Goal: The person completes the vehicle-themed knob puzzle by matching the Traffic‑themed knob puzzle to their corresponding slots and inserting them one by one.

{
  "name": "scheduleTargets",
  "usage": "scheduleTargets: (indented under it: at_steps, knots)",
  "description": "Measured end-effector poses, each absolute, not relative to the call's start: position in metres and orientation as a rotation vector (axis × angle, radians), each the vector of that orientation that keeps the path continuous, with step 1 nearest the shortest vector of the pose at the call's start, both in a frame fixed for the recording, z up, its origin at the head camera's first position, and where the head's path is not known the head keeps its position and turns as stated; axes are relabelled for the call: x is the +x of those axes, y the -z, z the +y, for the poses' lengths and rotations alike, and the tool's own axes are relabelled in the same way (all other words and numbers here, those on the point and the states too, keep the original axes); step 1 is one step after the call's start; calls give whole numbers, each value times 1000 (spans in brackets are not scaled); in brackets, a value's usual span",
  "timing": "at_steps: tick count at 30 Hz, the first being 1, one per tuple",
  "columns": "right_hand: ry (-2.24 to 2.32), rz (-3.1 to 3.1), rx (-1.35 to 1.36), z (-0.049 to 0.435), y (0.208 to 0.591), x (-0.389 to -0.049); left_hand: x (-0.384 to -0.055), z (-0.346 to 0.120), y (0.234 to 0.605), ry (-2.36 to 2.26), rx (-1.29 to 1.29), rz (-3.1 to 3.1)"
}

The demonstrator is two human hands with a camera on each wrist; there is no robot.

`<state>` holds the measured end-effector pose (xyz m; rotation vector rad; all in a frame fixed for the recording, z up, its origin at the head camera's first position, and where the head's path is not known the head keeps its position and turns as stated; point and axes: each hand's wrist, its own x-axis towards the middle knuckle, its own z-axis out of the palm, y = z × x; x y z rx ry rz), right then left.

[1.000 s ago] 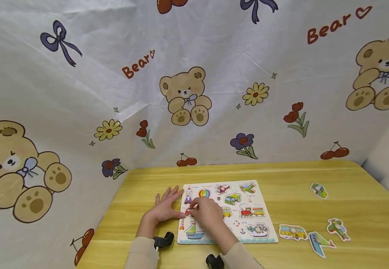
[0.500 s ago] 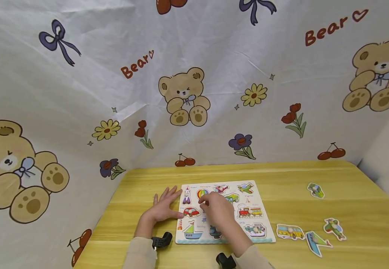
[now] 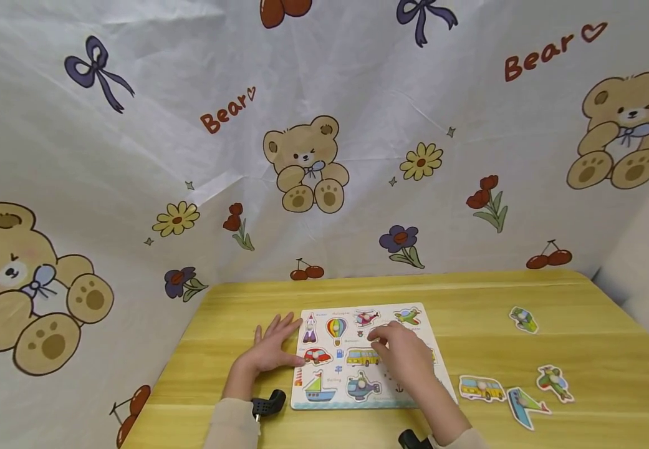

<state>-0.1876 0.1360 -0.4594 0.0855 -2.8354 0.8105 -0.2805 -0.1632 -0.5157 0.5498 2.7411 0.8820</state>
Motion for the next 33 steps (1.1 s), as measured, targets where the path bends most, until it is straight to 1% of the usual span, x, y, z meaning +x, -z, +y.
scheduleTargets:
  at_steps: [6, 13, 24, 33]
  knots:
    - [-805, -2856, 75, 172, 460, -177, -280, -164, 519, -891, 549, 2740]
    - [-802, -2917, -15, 208, 461, -165, -281, -165, 519, -894, 536, 2743]
    - [-772, -2901, -75, 239, 465, -149, -279, -163, 518, -936, 547, 2731]
    - [-742, -2967, -92, 267, 469, -143, -281, -164, 520, -929, 542, 2737]
